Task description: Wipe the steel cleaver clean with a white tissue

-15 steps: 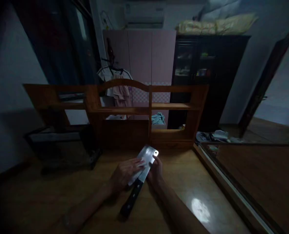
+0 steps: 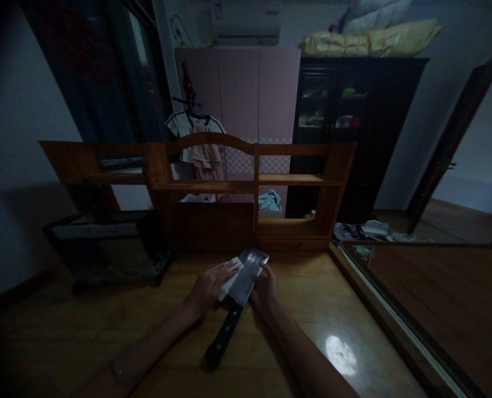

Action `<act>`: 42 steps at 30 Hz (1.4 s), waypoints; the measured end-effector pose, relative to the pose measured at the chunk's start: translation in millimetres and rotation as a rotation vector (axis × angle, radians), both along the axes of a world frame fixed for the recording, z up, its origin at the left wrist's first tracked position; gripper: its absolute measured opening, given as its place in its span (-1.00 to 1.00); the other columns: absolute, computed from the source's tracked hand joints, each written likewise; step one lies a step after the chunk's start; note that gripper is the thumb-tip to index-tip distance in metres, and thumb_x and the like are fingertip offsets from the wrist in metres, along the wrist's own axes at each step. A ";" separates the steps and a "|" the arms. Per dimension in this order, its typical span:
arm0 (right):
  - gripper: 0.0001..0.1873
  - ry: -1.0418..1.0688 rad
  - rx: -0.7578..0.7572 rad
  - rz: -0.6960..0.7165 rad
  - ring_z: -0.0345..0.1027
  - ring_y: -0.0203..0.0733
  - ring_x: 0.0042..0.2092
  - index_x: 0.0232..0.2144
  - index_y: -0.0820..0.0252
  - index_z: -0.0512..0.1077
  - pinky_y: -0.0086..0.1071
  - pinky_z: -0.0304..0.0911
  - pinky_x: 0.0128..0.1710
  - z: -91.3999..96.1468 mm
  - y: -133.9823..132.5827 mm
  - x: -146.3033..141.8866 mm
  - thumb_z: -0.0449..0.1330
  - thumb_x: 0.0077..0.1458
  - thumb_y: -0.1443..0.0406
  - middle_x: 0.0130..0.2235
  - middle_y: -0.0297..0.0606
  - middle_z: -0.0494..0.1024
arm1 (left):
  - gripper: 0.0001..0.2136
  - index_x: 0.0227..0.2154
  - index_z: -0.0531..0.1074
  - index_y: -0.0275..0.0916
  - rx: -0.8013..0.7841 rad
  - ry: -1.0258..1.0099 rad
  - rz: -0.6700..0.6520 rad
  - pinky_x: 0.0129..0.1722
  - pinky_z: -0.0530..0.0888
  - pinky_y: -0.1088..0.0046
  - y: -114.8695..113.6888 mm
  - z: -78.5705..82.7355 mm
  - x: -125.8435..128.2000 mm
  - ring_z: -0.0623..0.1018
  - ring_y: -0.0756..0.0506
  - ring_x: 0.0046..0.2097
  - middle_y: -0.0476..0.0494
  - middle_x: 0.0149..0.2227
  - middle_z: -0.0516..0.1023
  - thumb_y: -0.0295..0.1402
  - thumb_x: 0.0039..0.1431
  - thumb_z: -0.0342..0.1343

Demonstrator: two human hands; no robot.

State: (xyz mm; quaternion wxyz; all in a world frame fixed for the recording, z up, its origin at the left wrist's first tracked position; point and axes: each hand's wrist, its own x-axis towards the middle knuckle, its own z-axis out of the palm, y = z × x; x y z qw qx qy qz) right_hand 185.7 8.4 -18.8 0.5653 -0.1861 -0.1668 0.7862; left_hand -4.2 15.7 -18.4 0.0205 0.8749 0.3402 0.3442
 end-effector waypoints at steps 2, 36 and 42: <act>-0.73 -0.014 -0.001 0.010 0.50 0.00 -0.28 -0.29 0.32 0.49 -0.22 0.41 -0.19 0.8 -0.5 -0.1 0.14 0.10 0.21 -0.34 -0.11 0.58 | -0.58 0.07 0.47 -0.21 -0.033 -0.068 0.037 0.26 0.30 0.20 1.5 -1.5 -3.8 0.37 -0.08 0.23 -0.10 0.16 0.42 -0.40 0.40 -0.27; -0.48 -0.149 0.088 0.127 0.49 -0.06 -0.17 -0.01 0.20 0.45 -0.22 0.33 -0.07 15.6 -19.3 -24.7 0.10 0.25 -0.07 -0.23 -0.18 0.59 | -0.54 0.29 0.19 -0.10 -0.118 0.006 -0.031 0.35 0.14 0.27 3.8 7.6 -2.3 0.12 0.00 0.35 0.02 0.33 0.15 -0.37 0.46 -0.40; -0.37 -0.123 0.105 0.147 0.44 -0.06 -0.06 -0.09 0.24 0.48 -0.21 0.28 0.03 17.9 -21.8 -19.5 0.09 0.19 -0.19 -0.17 -0.12 0.58 | -0.55 0.33 0.10 -0.09 -0.167 0.082 -0.204 0.38 0.05 0.28 -16.3 28.2 13.5 0.06 0.00 0.37 0.07 0.36 0.05 -0.34 0.47 -0.40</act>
